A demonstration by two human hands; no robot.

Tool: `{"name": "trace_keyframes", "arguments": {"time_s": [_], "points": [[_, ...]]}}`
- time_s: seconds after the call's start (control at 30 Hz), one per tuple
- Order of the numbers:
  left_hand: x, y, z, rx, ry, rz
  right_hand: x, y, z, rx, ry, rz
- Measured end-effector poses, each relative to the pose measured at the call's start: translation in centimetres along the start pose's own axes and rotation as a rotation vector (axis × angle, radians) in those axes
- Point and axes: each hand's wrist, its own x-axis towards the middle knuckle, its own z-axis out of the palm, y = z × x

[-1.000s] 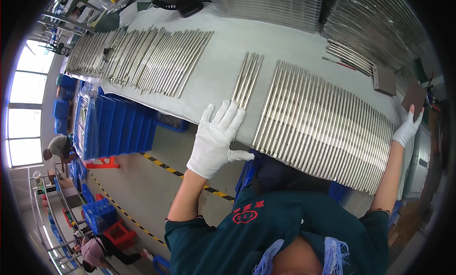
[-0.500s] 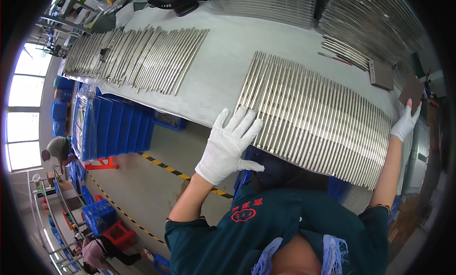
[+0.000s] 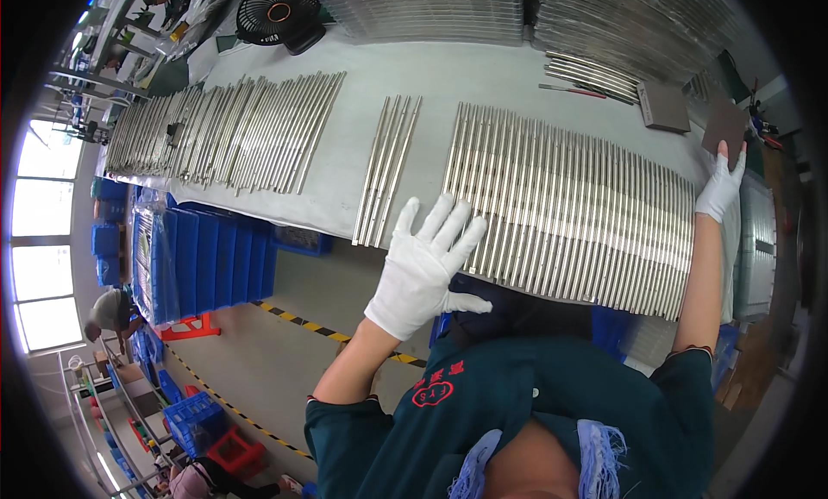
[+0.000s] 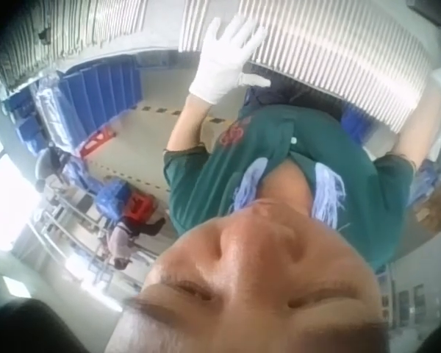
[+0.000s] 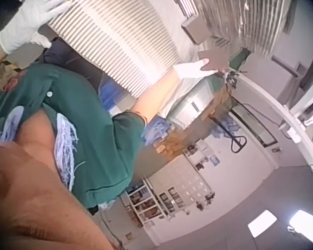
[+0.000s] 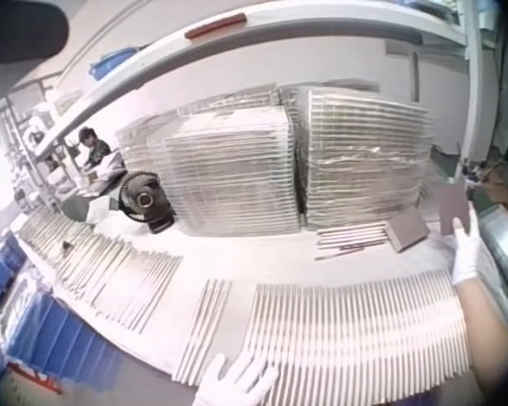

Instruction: Organizing, aligning, and grouping thin metal rods on a factory workbench.

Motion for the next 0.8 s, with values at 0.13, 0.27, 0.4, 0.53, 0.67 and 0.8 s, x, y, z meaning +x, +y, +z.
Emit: {"name": "trace_keyframes", "arguments": {"time_s": [0.13, 0.27, 0.4, 0.53, 0.67, 0.8], "points": [[0.9, 0.6, 0.2, -0.046, -0.058, 0.094, 0.1, 0.3, -0.1, -0.04, 0.002, -0.023], [0.2, -0.1, 0.1, -0.041, -0.031, 0.054, 0.1, 0.2, -0.2, -0.046, 0.003, -0.024], [-1.0, -1.8, 0.0, 0.003, 0.009, 0.012, 0.0, -0.1, -0.1, -0.026, 0.007, -0.033], [-1.8, -2.6, 0.0, 0.031, 0.052, -0.022, -0.1, 0.0, 0.0, 0.008, 0.01, -0.005], [-1.6, -2.3, 0.0, 0.031, 0.062, -0.02, -0.3, -0.6, 0.1, 0.055, 0.002, 0.011], [-0.9, -1.0, 0.4, -0.009, 0.045, 0.041, -0.2, -0.5, 0.2, 0.061, 0.024, 0.016]]}}
